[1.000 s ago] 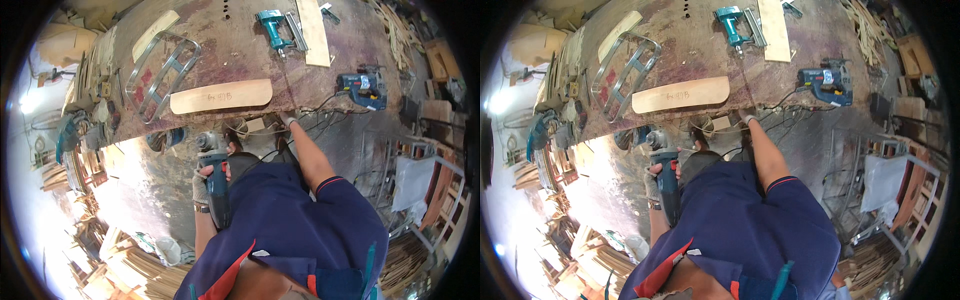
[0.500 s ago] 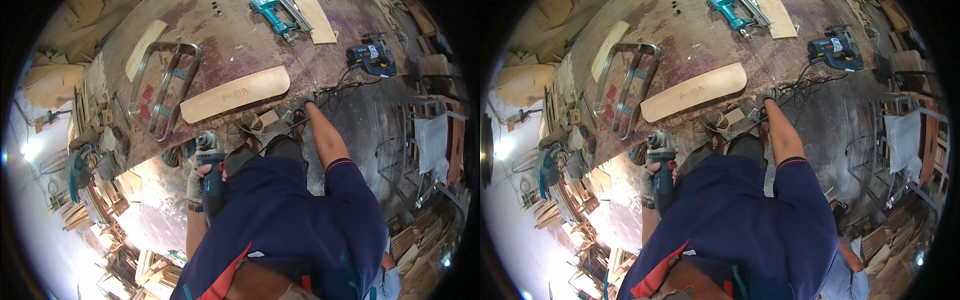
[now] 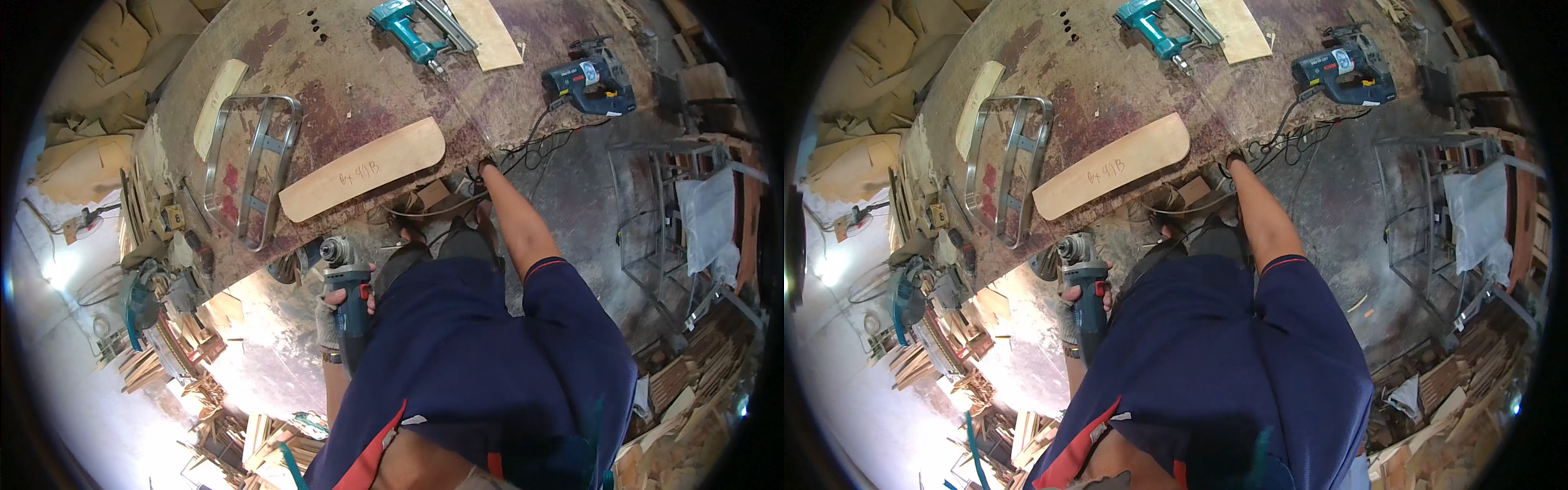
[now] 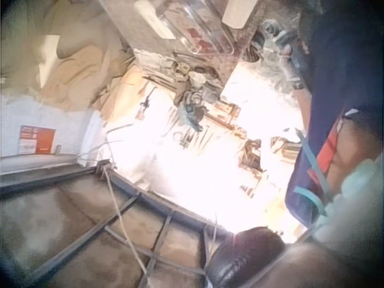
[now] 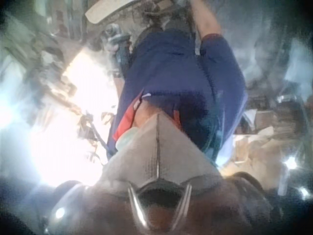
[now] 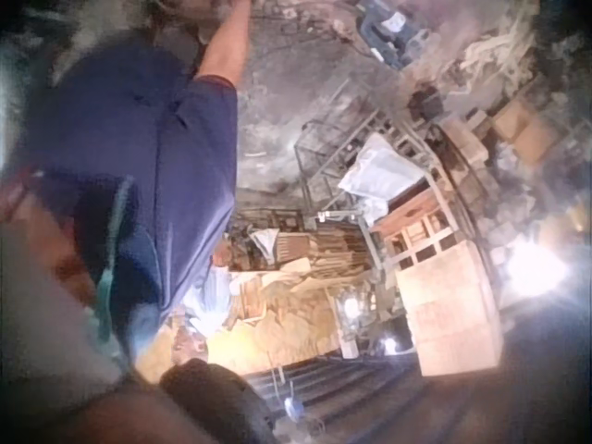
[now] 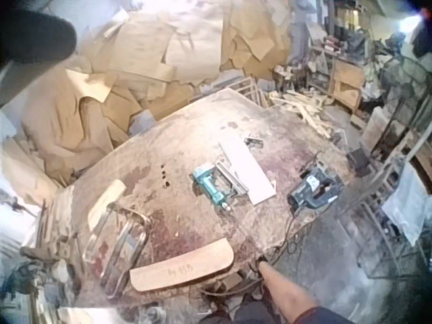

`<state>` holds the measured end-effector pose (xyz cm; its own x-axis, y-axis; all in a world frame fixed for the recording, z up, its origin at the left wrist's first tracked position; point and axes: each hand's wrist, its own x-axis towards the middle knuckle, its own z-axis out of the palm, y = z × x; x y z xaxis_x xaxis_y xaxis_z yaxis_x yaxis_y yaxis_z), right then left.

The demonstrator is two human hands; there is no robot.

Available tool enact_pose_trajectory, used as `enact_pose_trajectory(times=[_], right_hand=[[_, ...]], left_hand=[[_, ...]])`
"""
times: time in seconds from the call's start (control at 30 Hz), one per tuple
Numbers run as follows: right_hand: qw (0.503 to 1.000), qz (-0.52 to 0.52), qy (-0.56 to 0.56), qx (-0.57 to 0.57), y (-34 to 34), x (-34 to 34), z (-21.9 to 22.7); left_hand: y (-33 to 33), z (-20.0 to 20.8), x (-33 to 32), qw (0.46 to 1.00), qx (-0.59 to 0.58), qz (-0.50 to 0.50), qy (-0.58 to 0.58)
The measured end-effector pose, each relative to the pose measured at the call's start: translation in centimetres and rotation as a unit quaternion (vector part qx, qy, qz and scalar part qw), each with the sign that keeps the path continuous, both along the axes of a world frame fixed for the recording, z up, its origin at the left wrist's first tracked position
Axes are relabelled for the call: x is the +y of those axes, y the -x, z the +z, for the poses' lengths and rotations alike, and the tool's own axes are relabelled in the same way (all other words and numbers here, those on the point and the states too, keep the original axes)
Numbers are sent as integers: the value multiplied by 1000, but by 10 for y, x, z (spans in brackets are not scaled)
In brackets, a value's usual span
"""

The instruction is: The person uses an angle grinder to smooth the edges of a wooden piece, then fits it into a metal chair frame. They repeatedly test the fit, adjust the wood, and place a plastic sheet over the frame.

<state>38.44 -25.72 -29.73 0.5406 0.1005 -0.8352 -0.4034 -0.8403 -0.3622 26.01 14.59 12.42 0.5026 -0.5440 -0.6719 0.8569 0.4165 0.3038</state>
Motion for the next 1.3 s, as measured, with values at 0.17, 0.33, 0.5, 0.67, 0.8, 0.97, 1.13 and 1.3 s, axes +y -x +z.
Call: enact_pose_trajectory(times=[0.17,0.33,0.5,0.67,0.8,0.97,1.13,1.3], right_hand=[[1000,-18,-9,-19,0,16,1],[998,-41,-17,-43,-3,24,3],[995,-67,-24,-64,-1,23,3],[992,-92,-31,-81,10,15,-4],[989,-109,-41,-95,18,12,-17],[987,-109,-32,-118,25,19,-18],[945,-132,155,-256,48,51,37],[846,-451,99,-265,76,81,138]], left_hand=[[0,10,-14,1000,-9,1,-27],[1,13,-8,998,-28,22,-43],[0,12,5,998,-57,3,-38],[-2,12,11,996,-64,6,-56],[-3,14,8,996,-73,12,-58],[-4,18,2,998,-50,13,-33],[2,20,0,997,-37,60,-10],[3,11,3,992,-19,76,99]])
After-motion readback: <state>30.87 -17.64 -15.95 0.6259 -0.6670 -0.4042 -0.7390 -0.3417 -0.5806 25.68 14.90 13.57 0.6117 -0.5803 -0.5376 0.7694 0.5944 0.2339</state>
